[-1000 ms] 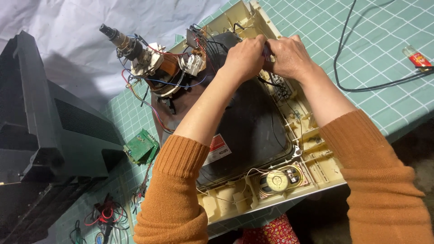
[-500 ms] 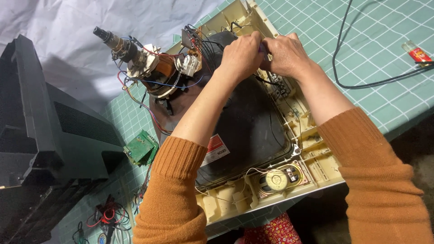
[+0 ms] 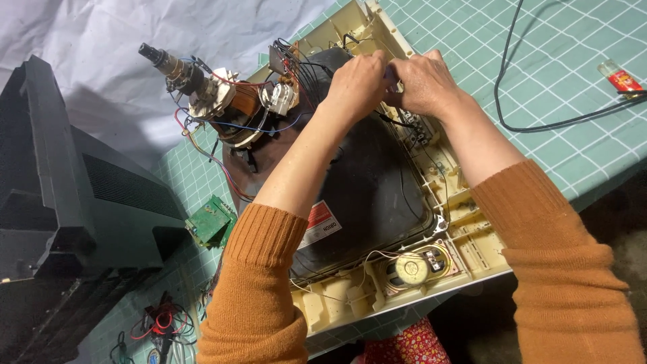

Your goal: Repairing an old CRT television by probing and soldering internal components on the circuit board.

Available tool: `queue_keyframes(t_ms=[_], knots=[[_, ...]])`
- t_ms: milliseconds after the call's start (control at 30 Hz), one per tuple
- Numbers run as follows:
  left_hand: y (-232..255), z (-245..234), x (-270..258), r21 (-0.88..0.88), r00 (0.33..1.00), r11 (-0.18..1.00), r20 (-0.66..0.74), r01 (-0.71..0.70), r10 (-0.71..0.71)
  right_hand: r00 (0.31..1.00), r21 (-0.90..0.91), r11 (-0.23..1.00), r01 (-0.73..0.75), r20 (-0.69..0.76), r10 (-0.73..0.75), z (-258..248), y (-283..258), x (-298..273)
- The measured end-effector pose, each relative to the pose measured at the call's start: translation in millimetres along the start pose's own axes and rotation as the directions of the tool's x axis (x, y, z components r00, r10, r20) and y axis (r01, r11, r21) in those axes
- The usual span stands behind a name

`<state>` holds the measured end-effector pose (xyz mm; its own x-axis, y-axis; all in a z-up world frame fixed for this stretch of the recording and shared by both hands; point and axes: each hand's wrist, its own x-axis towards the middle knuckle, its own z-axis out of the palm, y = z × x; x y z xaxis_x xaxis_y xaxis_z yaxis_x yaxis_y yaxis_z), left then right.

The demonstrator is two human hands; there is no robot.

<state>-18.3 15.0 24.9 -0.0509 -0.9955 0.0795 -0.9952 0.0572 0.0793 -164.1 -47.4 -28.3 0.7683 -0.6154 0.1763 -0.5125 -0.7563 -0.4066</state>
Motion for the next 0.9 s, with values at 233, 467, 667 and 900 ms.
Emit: queue_keyframes(t_ms=[233, 467, 667, 900], knots=[[7, -13, -1, 0.086, 0.978, 0.977, 0.051, 0.198, -0.202, 1.000, 0.011, 1.000, -0.001, 0.003, 0.001, 2, 2, 1], [3, -6, 2, 0.061, 0.994, 0.993, 0.004, 0.106, -0.106, 0.997, 0.029, 0.998, 0.047, -0.055, -0.045, 0, 1, -1], [4, -11, -3, 0.069, 0.996, 0.995, 0.045, 0.074, -0.077, 1.000, -0.015, 1.000, 0.012, -0.008, -0.012, -1, -1, 0], [1, 1, 7, 0.067, 0.987, 0.985, 0.031, 0.158, -0.160, 1.000, -0.025, 1.000, 0.003, 0.016, -0.003, -3, -3, 0]])
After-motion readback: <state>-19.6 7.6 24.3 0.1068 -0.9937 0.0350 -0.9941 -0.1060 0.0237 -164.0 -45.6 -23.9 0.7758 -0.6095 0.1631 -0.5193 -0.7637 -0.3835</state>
